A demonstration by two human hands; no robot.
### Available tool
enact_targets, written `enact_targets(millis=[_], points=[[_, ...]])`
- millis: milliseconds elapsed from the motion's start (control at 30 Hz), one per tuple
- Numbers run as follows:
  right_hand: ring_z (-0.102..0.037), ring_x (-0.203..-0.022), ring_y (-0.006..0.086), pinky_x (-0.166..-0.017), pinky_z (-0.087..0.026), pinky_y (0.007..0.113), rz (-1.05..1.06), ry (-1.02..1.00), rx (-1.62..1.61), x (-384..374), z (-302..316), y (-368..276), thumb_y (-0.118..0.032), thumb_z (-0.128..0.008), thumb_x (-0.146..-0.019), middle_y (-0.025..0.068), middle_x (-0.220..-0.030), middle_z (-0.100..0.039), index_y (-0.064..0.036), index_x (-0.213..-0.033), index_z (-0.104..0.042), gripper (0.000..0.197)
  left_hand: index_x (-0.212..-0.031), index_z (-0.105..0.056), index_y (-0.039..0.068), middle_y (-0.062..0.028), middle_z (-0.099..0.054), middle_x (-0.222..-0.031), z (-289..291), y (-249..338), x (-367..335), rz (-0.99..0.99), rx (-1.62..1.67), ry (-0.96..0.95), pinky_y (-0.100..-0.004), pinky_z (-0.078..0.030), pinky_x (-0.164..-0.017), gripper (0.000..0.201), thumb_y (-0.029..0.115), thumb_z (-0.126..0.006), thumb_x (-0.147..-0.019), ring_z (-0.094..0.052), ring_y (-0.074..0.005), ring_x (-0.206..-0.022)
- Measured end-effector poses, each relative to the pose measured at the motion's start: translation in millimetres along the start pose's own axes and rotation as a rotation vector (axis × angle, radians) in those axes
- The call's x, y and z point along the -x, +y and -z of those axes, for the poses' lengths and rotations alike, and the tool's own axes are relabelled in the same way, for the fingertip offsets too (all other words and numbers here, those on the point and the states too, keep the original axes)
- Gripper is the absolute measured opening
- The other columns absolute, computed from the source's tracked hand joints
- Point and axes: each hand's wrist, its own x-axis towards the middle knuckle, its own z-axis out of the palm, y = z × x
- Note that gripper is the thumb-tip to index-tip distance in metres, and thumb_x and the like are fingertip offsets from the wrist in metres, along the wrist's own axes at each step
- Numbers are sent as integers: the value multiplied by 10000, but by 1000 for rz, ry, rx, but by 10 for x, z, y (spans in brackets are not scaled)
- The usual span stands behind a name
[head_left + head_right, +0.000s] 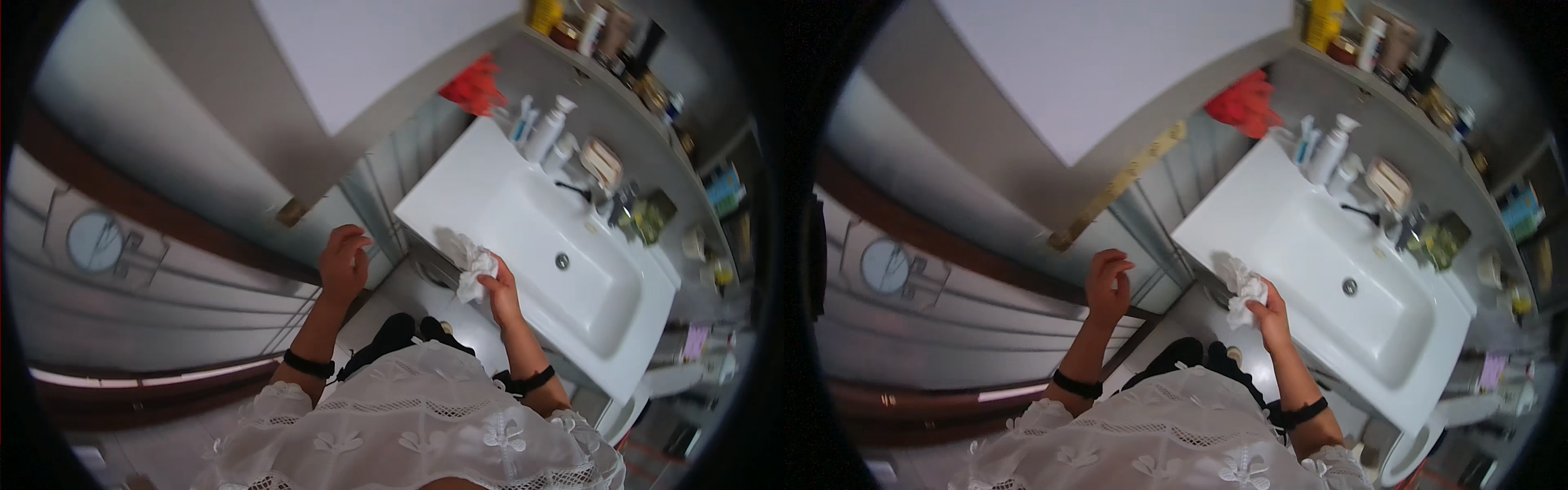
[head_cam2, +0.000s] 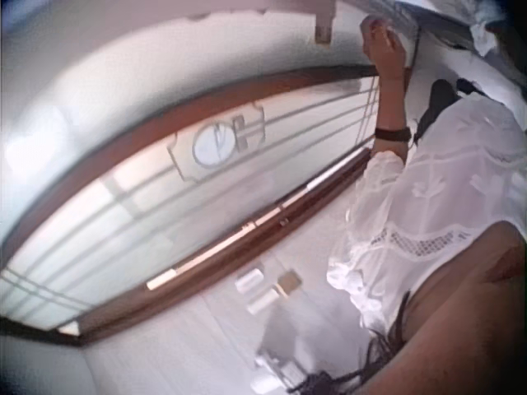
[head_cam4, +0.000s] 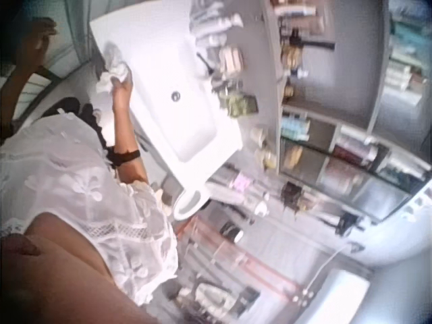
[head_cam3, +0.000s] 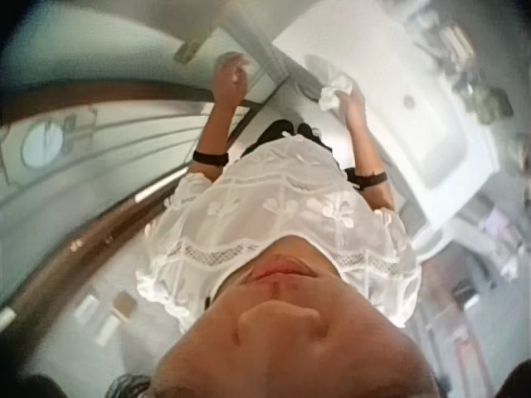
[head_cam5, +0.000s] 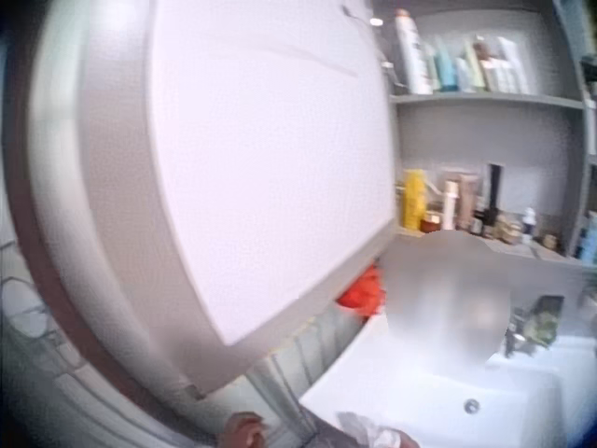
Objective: The recorder cleans the bathroom sink and a frosted glass door using a white cloth.
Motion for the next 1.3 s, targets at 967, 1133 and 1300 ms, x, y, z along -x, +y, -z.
enact_targets(millis=[967, 1133, 1300], points=[[-376, -1243, 383, -1032, -303, 461, 1672, -289, 710, -438, -2119, -2401, -44, -597, -720, 171, -1311, -430, -32, -1297, -395, 612, -1276, -342, -42, -173, -368, -1281, 756, 1001, -1312, 27, 343, 459, -379, -325, -948, 491, 284, -452, -926, -397, -241, -1130], [-524, -1047, 353, -865, -451, 449, 1797, -291, 880, -538, -2321, -2117, -139, -638, -711, 155, -1193, -517, -205, -1330, -397, 667, -1236, -380, -59, -126, -501, -1118, 717, 926, -1332, 73, 444, 591, -325, -358, -925, 439, 233, -471, -921, -478, -201, -1039], [-516, -882, 369, -710, -468, 412, 1959, -165, 842, -699, -2673, -2934, -245, -667, -711, 186, -1132, -527, -242, -1349, -379, 700, -1236, -406, -30, -72, -514, -1124, 807, 866, -1299, 75, 478, 492, -286, -352, -902, 425, 238, -503, -921, -475, -151, -1023]])
